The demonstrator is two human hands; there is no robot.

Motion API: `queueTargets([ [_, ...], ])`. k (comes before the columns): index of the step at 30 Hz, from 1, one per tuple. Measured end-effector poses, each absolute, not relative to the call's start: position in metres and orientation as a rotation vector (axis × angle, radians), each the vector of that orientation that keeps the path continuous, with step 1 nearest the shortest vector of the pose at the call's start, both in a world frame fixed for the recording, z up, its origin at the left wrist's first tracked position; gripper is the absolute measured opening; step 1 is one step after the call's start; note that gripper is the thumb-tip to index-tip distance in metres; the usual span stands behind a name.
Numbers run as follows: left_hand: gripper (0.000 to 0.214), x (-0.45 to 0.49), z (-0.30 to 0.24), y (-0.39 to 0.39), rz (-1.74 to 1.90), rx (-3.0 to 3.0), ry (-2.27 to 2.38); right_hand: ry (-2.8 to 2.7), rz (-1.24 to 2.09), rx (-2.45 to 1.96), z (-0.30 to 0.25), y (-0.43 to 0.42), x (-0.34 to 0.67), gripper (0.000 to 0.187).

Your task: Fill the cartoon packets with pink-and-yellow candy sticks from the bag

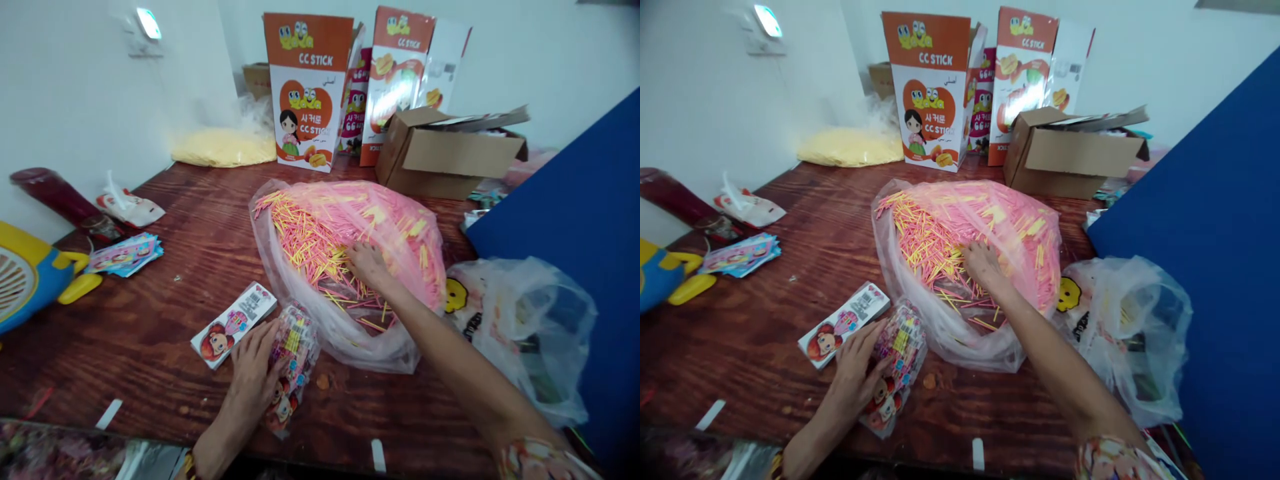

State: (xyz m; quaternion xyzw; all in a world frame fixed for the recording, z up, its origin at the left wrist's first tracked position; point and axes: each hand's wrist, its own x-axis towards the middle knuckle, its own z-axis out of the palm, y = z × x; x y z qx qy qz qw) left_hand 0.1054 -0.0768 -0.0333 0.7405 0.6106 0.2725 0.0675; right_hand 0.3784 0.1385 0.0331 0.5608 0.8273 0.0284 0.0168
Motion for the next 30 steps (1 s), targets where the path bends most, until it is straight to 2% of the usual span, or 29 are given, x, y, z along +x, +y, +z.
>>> queueTargets([
  [4,0.045,0.081,-0.016,-0.059,0.837,2.182,1.984,2.612,0.247,1.505,0.024,0.166,0.38,0.029],
  [8,0.041,0.055,0.001,-0.034,0.684,2.073,2.185,2.67,0.332,1.434,0.016,0.173,0.376,0.027],
  [14,0.045,0.041,-0.002,-0.01,0.398,1.948,2.303,2.732,0.309,1.338,0.005,0.175,0.384,0.032],
  [21,0.04,0.039,-0.006,-0.011,0.387,1.992,2.231,2.8,0.122,1.436,-0.005,0.176,0.397,0.027],
  [25,0.034,0.04,0.0,-0.009,0.47,1.984,2.225,2.905,-0.287,1.733,-0.003,0.173,0.397,0.02],
  [28,0.028,0.04,0.003,-0.006,0.585,1.955,2.215,2.976,-0.916,2.026,0.0,0.163,0.391,0.02],
  [30,0.023,0.038,0.003,-0.003,0.672,1.926,2.192,2.862,-1.48,2.238,0.0,0.154,0.385,0.017],
])
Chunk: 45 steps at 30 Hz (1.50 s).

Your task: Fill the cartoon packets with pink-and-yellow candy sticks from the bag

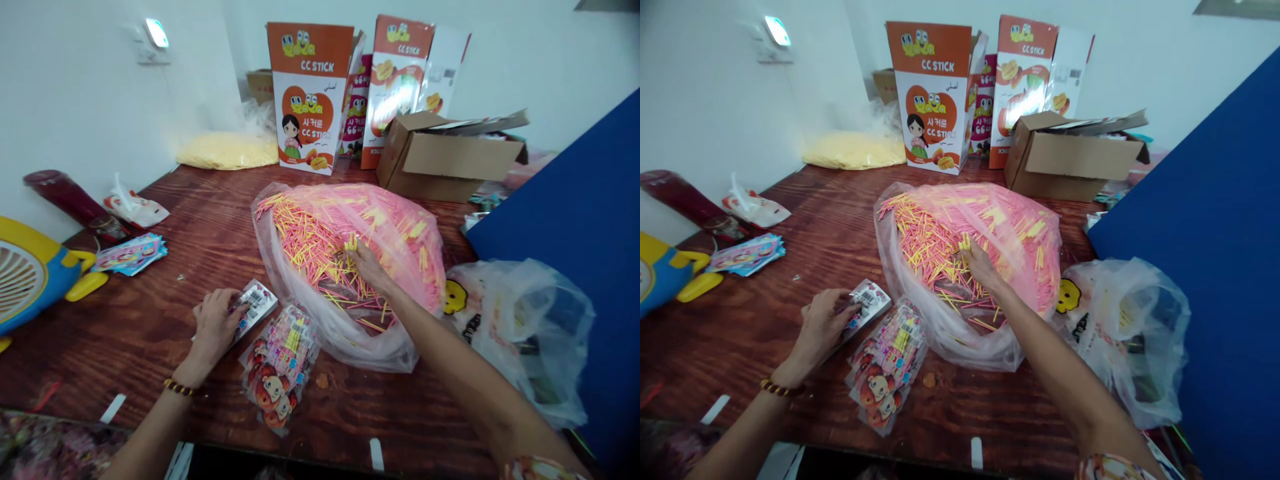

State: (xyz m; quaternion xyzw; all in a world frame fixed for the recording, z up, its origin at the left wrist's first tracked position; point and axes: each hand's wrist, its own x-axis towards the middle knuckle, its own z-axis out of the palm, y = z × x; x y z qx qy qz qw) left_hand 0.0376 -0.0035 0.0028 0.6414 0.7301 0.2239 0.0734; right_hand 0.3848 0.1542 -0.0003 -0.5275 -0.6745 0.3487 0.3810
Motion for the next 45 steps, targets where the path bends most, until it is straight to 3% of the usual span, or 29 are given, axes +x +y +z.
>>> queueTargets([
  [7,0.017,0.027,0.004,0.006,0.806,1.719,2.055,-1.269,1.341,-1.29,-0.018,0.129,0.367,0.026],
  [16,0.03,0.014,0.0,0.009,0.908,1.672,1.891,-1.185,1.318,-1.276,-0.024,0.116,0.36,0.037],
  [25,0.029,0.006,0.003,0.016,0.936,1.732,1.863,-1.179,1.171,-1.21,-0.02,0.1,0.355,0.028],
  [34,0.032,0.009,0.014,0.011,0.974,1.747,1.834,-0.837,1.649,-0.942,-0.01,0.094,0.356,0.033],
  [45,0.035,0.006,0.019,0.014,1.007,1.606,1.718,-1.322,1.22,-1.149,-0.02,0.081,0.349,0.02],
])
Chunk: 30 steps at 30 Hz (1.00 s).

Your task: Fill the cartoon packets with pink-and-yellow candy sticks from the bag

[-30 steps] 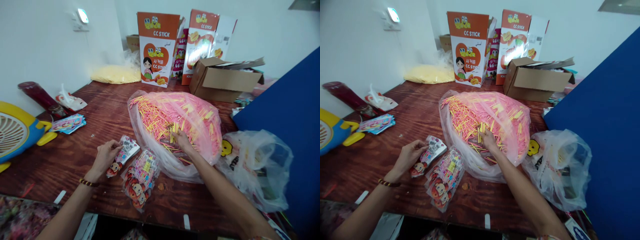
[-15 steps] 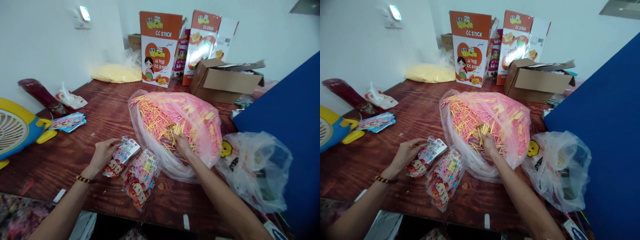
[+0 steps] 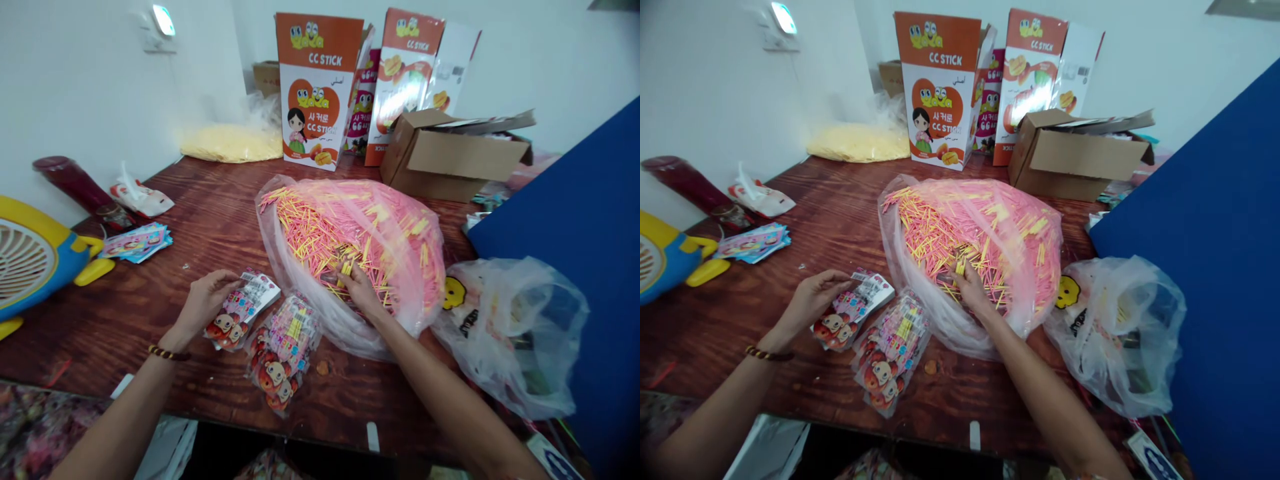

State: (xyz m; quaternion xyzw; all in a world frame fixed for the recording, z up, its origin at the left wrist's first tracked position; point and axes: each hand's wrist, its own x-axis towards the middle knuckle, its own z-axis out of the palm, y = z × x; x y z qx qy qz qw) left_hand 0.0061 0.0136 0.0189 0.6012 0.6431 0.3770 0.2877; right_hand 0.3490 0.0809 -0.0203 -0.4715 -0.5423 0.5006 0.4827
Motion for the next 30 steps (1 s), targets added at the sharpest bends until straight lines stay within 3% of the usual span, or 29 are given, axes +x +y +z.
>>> queueTargets([
  [16,0.036,0.023,0.065,0.005,1.188,1.246,1.511,-1.306,1.263,-1.114,-0.004,0.079,0.345,0.028],
  [24,0.029,0.086,0.06,-0.013,1.127,1.255,1.326,-1.135,1.577,-0.942,0.037,0.057,0.325,0.034],
  [30,0.027,0.103,0.057,-0.016,1.002,1.226,1.269,-1.735,1.185,-0.913,0.065,0.032,0.305,0.017],
])
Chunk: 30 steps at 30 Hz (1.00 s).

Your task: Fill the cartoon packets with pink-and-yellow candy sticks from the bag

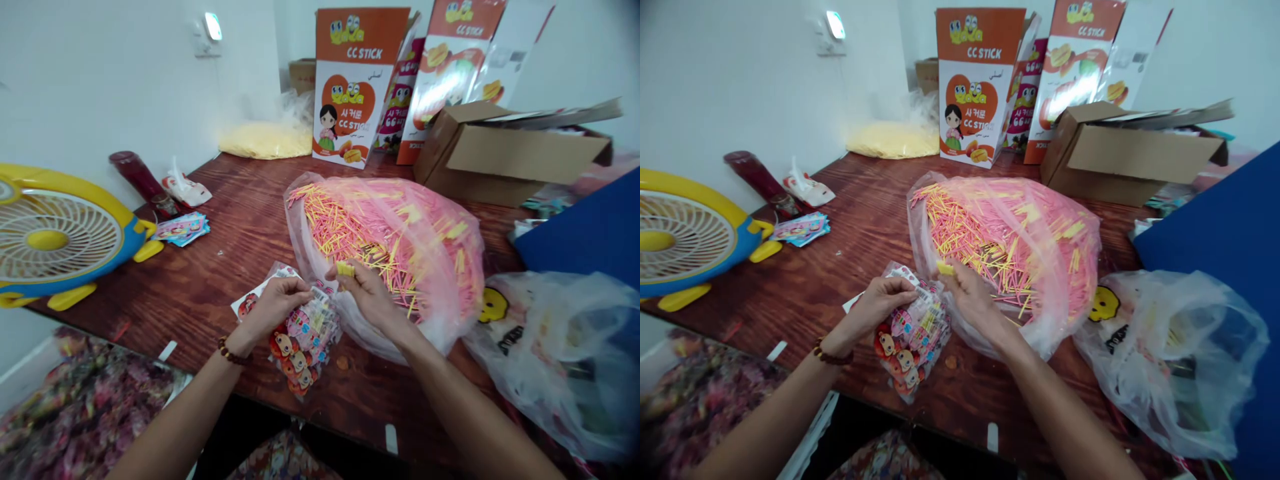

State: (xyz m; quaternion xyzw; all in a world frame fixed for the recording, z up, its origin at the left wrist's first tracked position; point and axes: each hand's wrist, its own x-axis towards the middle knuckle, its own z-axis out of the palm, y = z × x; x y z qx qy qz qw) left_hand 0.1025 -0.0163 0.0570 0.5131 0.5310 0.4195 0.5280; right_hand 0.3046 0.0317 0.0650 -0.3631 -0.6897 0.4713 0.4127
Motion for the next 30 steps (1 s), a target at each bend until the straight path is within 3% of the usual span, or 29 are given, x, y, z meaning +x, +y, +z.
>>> queueTargets([
  [10,0.027,0.089,0.048,-0.025,0.882,1.342,1.254,-2.148,0.989,-0.847,0.054,0.027,0.288,0.011],
  [20,0.025,0.096,0.045,-0.036,1.094,1.515,1.269,-1.174,1.387,-0.686,0.084,0.016,0.276,0.015],
  [24,0.017,0.101,0.047,-0.038,1.183,1.601,1.311,-1.05,1.356,-0.645,0.087,0.01,0.262,0.011],
  [30,0.026,0.098,0.048,-0.039,1.113,1.604,1.333,-1.094,1.36,-0.701,0.08,0.006,0.258,0.014],
])
